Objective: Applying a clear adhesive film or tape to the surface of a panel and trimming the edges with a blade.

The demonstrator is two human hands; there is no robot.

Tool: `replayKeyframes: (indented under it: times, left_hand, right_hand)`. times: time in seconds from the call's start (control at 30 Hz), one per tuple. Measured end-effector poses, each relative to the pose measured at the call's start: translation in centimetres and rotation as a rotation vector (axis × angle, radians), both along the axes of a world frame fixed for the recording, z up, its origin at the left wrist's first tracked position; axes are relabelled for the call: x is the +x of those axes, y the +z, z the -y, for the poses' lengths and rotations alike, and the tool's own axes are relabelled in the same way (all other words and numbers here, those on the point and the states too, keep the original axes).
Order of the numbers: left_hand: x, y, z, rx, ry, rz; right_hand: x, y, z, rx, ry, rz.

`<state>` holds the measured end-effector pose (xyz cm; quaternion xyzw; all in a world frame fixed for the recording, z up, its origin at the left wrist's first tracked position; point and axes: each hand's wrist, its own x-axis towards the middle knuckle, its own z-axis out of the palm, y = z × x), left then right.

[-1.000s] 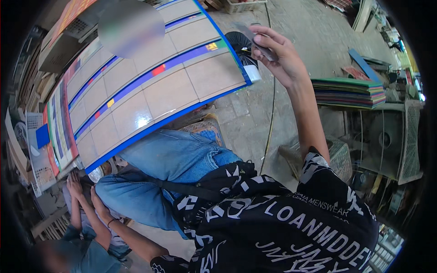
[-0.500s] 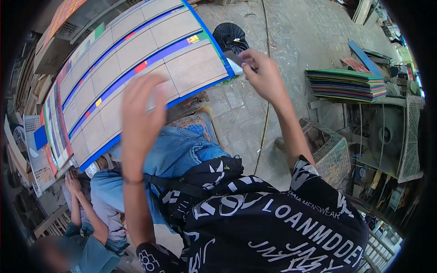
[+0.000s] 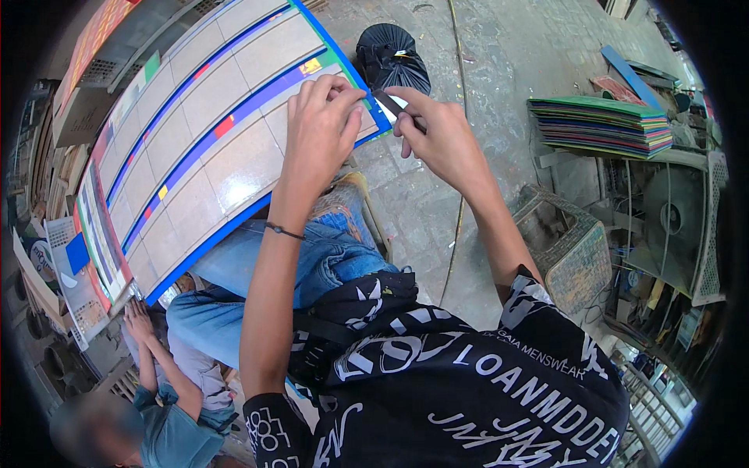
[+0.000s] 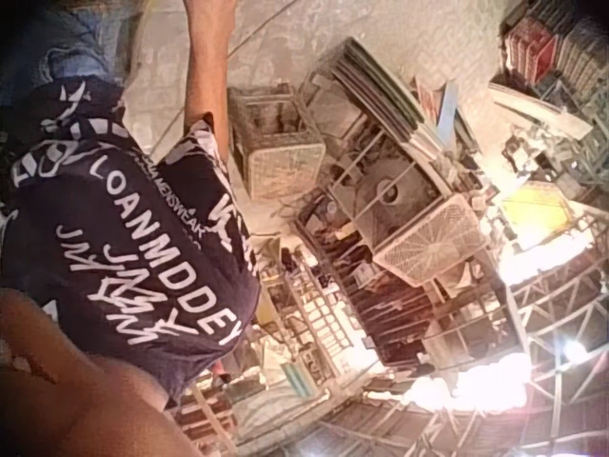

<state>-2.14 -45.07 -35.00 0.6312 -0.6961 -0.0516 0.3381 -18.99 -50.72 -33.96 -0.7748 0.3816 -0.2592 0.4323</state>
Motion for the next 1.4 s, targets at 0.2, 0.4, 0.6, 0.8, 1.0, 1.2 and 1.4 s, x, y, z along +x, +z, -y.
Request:
replayKeyframes:
  times: [0.2, 0.4, 0.6, 0.8, 1.0, 1.2, 1.4]
  left_hand:
    - [-0.4, -0.5, 0.4, -0.023, 0.062, 0.024]
    - [-0.7, -0.7, 0.3, -0.046, 0.109, 0.062]
    - [-1.0, -0.6, 0.2, -0.027, 0.123, 0.075]
    - [-1.3, -1.1, 0.4, -0.052, 0.141, 0.087]
    - [-0.4, -1.0, -0.1, -0.069, 0.169, 0.096]
    - [-1.2, -1.2, 0.2, -0.067, 0.125, 0.091]
    - [-1.2, -1.0, -0.5, -0.080, 0.115, 0.107]
  right_hand:
    - [0.8, 0.7, 0.2, -0.001, 0.029, -0.070]
    - [1.3, 0.5, 0.1, -0.036, 0.032, -0.094]
    - [1.5, 0.9, -0.1, -0.095, 0.035, -0.175]
    - [1.6, 0.7, -0.4, -0.397, 0.084, -0.250]
    - [-5.1, 3.2, -2.7, 0.429, -0.089, -0.113]
    - [-3.5, -17.5, -5.1, 1.412, -0.459, 1.384]
    - [-0.4, -14.1, -5.2, 1.200, -0.252, 1.450]
